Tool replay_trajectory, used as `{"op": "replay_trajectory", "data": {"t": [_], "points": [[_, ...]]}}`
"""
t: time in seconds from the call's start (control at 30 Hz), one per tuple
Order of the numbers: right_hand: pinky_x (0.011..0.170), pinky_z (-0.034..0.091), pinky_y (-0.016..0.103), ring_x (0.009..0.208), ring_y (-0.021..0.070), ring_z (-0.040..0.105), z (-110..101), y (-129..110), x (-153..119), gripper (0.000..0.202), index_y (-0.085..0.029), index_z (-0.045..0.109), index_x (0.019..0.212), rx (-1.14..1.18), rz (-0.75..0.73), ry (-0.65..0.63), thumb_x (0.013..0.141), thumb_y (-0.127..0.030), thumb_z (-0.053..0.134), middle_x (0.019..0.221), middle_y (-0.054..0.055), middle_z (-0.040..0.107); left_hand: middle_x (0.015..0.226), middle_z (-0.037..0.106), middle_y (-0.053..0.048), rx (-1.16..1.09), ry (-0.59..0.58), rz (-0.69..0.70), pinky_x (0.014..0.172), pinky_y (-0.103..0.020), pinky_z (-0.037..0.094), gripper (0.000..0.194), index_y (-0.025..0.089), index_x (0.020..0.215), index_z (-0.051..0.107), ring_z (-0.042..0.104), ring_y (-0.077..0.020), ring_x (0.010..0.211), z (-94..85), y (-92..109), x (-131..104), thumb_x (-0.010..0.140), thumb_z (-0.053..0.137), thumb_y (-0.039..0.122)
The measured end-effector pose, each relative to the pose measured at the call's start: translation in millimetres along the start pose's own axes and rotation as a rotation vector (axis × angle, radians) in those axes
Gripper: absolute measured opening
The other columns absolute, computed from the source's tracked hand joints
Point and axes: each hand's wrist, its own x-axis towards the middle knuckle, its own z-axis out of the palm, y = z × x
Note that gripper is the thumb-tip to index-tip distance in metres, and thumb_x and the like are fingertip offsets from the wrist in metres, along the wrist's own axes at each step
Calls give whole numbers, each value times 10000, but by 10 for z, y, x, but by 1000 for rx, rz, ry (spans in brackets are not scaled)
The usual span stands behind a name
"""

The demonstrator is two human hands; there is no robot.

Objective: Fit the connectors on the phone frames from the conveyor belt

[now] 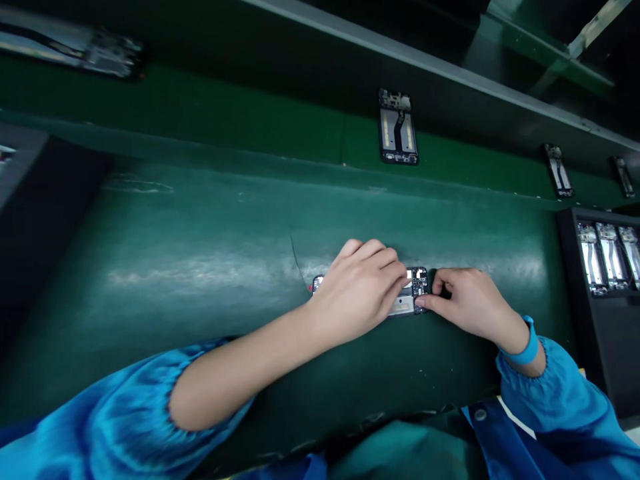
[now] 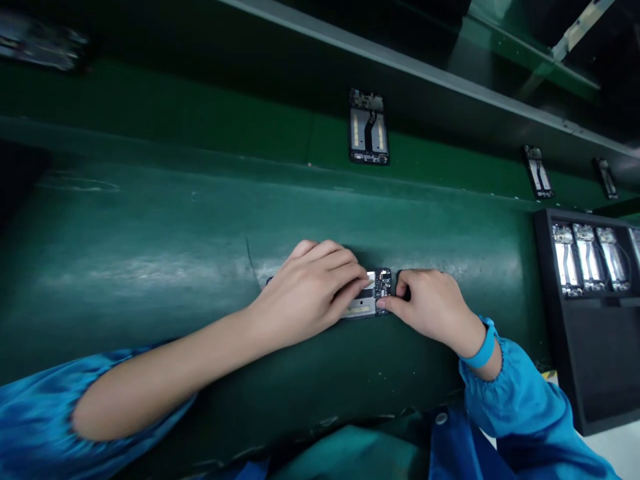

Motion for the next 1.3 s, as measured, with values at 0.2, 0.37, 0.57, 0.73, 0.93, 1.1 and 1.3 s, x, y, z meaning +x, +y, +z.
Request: {"op": "replay_trajectory", "data": {"t": [0.2,0.37,0.57,0.73,0.93,1.1,1.3], "points": [[482,259,257,487,93,386,-86,43,130,331,-195,606,618,395,66,-182,908,-355,621,523,-39,486,872,696,-64,-9,16,19,771,-393,366,257,168,917,704,586,-246,896,8,-2,5,1024,484,245],[344,195,228,325,70,316,-133,47,258,294,-191,662,631,567,292,-378,886,-332,632,375,-78,412,816,665,-53,29,74,42,739,-386,354,291,160,874,684,562,-233,858,83,16,-16,1037,458,244],[310,259,186,306,58,391,-137,36,283,304,-183,675,620,605,295,-395,884,-333,653,395,-61,484,853,683,-53,-41,81,47,745,-384,353,264,168,882,699,558,-235,890,101,17,-39,1021,486,240],[306,260,175,305,51,392,-141,37,288,318,-181,674,617,637,306,-391,889,-346,666,394,-64,483,866,689,-58,-76,81,50,754,-385,351,253,171,889,712,564,-238,907,88,12,-38,1015,506,248],[302,255,181,291,51,371,-154,-9,291,324,-184,656,593,639,340,-375,892,-307,659,377,-65,474,832,681,-48,-100,75,64,759,-380,345,253,182,847,699,562,-227,890,88,16,-41,1003,506,231],[306,246,187,284,52,358,-157,-36,293,323,-184,646,575,615,353,-348,890,-248,623,365,-66,459,792,672,-43,-122,79,33,761,-386,342,273,176,800,690,562,-229,887,86,16,-31,996,510,234],[339,264,192,316,56,376,-146,-20,299,296,-179,679,605,577,283,-290,882,-254,610,378,-61,468,778,673,-47,-149,48,-35,752,-391,339,245,179,788,694,560,-239,891,74,31,-8,966,535,233]]}}
